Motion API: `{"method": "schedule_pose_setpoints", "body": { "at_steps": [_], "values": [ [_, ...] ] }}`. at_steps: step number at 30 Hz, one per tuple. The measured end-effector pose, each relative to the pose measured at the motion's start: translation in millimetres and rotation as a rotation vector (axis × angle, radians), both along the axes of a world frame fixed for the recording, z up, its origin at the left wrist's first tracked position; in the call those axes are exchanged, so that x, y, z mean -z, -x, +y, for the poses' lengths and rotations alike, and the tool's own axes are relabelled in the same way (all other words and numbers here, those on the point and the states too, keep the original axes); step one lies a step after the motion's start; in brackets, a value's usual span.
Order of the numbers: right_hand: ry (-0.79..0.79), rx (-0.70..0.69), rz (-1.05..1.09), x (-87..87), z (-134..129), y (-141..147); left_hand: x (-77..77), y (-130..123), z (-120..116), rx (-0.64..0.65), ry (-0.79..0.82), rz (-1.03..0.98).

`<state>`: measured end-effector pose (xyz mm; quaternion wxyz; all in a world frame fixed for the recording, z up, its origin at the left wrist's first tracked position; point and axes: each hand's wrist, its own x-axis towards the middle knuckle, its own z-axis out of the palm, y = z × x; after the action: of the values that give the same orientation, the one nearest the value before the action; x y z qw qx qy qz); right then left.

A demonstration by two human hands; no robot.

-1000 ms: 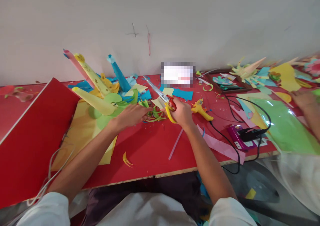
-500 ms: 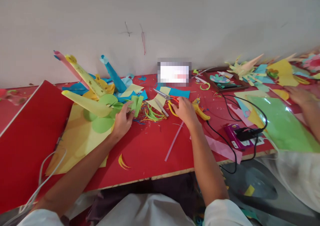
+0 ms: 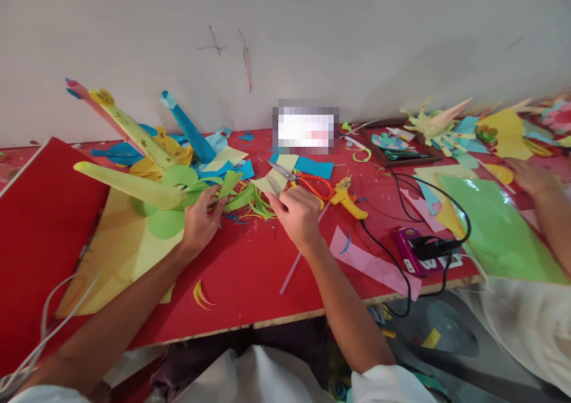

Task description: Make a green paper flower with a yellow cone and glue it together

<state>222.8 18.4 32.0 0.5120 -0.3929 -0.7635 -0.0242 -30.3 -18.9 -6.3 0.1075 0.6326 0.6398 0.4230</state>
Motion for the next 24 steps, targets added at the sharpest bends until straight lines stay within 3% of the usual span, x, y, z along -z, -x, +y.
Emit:
{"method": "schedule_pose_setpoints", "body": {
  "at_steps": [8, 20, 24],
  "values": [
    [-0.204, -0.011, -0.068, -7.4, -5.9, 6.0, -0.6, -1.0, -2.2, 0.008, -0.04, 0.058],
    [-0.061, -0.073, 0.08, -10.5, -9.7, 10.0, -3.4, -1.8, -2.9, 0.003, -0.024, 0.079],
    [0.006, -0.07, 0.04, -10.6, -11.9, 11.5, -2.3, -1.9, -3.8, 0.003, -0.037, 0.058]
  ]
}}
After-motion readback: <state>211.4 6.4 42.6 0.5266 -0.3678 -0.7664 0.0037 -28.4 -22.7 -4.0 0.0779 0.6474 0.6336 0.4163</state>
